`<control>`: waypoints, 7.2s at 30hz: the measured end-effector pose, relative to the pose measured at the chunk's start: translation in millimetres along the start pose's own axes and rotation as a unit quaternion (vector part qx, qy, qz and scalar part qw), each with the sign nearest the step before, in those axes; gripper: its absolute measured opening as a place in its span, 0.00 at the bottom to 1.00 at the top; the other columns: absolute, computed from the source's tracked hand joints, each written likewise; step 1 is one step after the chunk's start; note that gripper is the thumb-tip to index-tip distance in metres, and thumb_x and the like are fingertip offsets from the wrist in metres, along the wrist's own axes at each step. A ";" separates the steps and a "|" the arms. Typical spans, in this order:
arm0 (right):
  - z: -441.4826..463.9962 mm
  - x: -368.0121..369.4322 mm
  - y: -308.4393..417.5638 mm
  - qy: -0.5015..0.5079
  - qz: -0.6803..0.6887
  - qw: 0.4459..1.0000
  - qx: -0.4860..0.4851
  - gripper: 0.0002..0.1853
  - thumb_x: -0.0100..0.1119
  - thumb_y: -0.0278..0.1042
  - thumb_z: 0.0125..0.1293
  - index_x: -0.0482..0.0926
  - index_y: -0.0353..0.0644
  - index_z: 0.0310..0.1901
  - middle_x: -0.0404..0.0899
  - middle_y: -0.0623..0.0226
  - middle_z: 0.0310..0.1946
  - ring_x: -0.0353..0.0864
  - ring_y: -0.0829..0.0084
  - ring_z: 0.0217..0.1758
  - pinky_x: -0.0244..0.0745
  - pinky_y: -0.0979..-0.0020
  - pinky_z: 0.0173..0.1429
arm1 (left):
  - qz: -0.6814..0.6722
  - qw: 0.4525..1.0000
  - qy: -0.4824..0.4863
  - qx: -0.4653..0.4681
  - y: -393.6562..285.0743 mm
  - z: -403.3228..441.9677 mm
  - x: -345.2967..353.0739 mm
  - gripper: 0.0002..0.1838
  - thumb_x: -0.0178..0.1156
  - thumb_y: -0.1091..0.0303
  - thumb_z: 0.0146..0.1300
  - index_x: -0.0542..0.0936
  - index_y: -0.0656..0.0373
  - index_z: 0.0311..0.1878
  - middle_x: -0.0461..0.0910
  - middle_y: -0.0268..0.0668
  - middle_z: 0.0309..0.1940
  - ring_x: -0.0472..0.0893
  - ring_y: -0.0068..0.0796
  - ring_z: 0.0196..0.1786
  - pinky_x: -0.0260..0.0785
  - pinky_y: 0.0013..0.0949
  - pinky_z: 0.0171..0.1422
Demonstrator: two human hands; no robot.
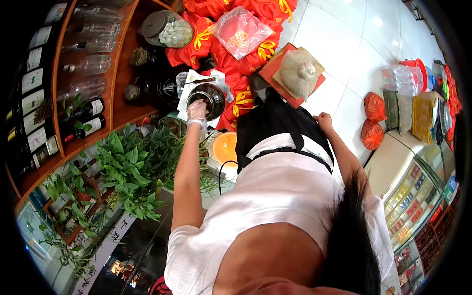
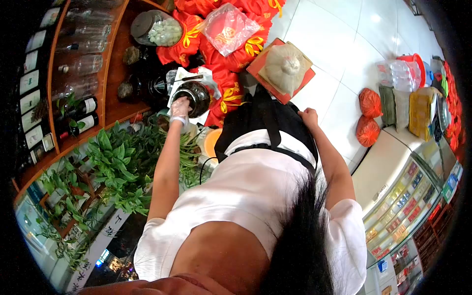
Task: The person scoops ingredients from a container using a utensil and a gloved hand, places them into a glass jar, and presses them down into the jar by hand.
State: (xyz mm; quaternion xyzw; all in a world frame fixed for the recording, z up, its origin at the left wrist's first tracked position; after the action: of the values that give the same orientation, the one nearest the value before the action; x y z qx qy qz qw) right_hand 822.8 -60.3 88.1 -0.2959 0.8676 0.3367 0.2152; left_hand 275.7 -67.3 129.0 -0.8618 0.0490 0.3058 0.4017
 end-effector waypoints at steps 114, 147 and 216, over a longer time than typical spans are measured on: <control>-35.7 -24.6 -67.1 -0.053 0.060 0.991 0.109 0.12 0.59 0.33 0.46 0.66 0.40 0.16 0.64 0.69 0.08 0.63 0.78 0.09 0.59 0.75 0.12 | 0.694 0.700 0.133 0.107 -35.3 16.3 42.2 0.12 0.53 0.57 0.50 0.80 0.53 0.31 0.78 0.38 0.34 0.76 0.32 0.41 0.68 0.36 0.43; -30.3 -16.4 -71.5 -0.060 -0.004 0.995 0.075 0.14 0.60 0.38 0.39 0.71 0.36 0.15 0.71 0.61 0.12 0.70 0.69 0.17 0.66 0.68 0.26 | 0.635 0.710 0.287 0.105 -70.9 -36.1 29.9 0.20 0.50 0.69 0.52 0.64 0.60 0.50 0.72 0.42 0.45 0.73 0.36 0.48 0.66 0.33 0.50; -52.5 2.1 -77.7 -0.072 -0.029 0.993 0.084 0.13 0.61 0.37 0.42 0.71 0.36 0.15 0.71 0.60 0.12 0.71 0.69 0.18 0.66 0.67 0.26 | 0.636 0.694 0.331 0.059 -7.9 19.0 56.5 0.18 0.55 0.67 0.46 0.76 0.60 0.43 0.70 0.44 0.49 0.71 0.39 0.52 0.63 0.35 0.55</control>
State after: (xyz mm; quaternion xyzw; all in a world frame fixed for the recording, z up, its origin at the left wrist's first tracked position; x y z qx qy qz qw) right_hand 863.3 -144.9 87.1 -0.2769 0.8660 0.2768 0.3110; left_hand 314.8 -39.2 93.0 -0.6449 0.7333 0.1795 0.1189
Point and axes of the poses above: each hand's wrist, its own z-axis towards the middle knuckle, its own x-axis out of the palm, y = z × x, the point moved 7 cm from there along z, towards the middle knuckle
